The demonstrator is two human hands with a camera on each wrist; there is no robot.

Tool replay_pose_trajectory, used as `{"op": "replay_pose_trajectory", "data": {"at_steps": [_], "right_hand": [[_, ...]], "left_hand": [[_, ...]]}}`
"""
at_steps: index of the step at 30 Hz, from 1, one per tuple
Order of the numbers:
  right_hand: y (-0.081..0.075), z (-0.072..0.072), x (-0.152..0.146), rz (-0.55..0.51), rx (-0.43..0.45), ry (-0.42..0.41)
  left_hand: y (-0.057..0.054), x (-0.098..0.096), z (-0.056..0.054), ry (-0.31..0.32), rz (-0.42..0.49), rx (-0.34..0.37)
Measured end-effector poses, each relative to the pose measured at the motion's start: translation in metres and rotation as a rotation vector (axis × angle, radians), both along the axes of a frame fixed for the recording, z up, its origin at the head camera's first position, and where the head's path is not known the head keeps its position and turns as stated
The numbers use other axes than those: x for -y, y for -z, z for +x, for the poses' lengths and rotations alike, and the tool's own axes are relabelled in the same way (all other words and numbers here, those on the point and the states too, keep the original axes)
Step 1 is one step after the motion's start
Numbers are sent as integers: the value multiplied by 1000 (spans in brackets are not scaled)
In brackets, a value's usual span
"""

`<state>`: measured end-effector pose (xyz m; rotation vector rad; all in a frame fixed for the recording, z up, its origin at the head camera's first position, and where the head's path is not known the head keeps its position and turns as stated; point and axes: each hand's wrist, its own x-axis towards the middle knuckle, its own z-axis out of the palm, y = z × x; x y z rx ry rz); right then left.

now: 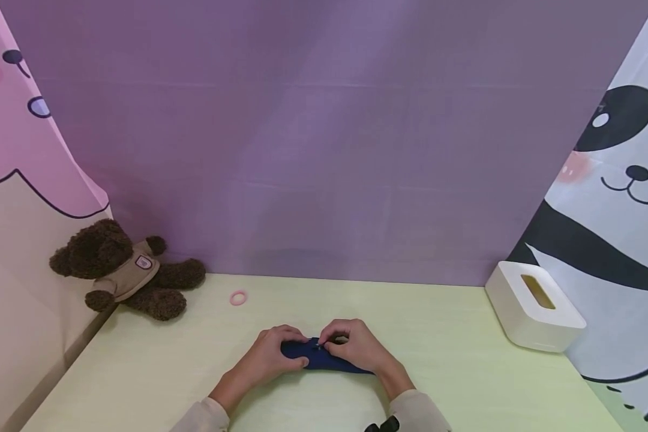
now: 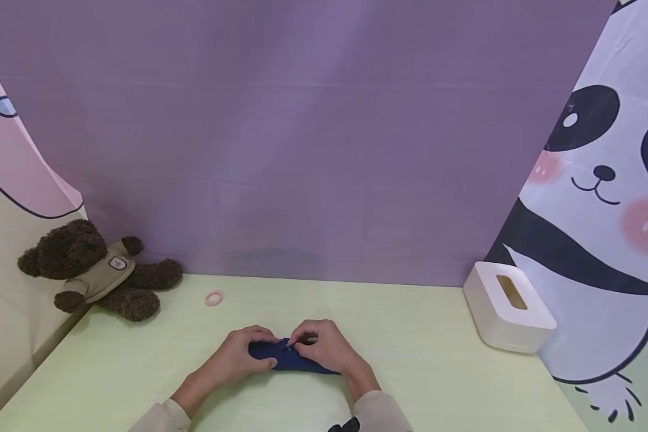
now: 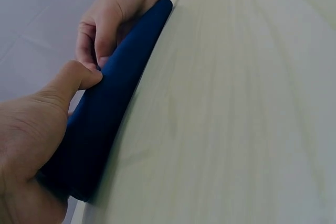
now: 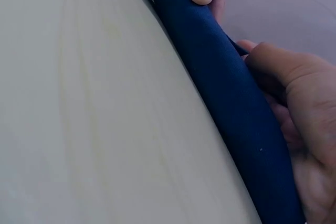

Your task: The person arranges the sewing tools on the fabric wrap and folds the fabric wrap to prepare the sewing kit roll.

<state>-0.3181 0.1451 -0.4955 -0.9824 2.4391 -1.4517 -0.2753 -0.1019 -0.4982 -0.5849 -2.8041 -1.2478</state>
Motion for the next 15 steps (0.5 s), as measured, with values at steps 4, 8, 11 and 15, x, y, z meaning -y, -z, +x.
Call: {"op": "replay_pose_trajectory", "data": {"at_steps": [4, 8, 11, 15], "right_hand": [[0, 0, 0, -7, 0, -2], [0, 0, 2, -23, -3, -7], [-1, -1, 4, -24, 0, -13], [-4, -2, 5, -11, 36, -27]], "left_hand": [[-1, 0, 0, 5, 3, -10], [0, 0, 0, 9, 1, -28], [0, 0, 0, 13, 4, -32], [1, 0, -1, 23, 12, -29]]}}
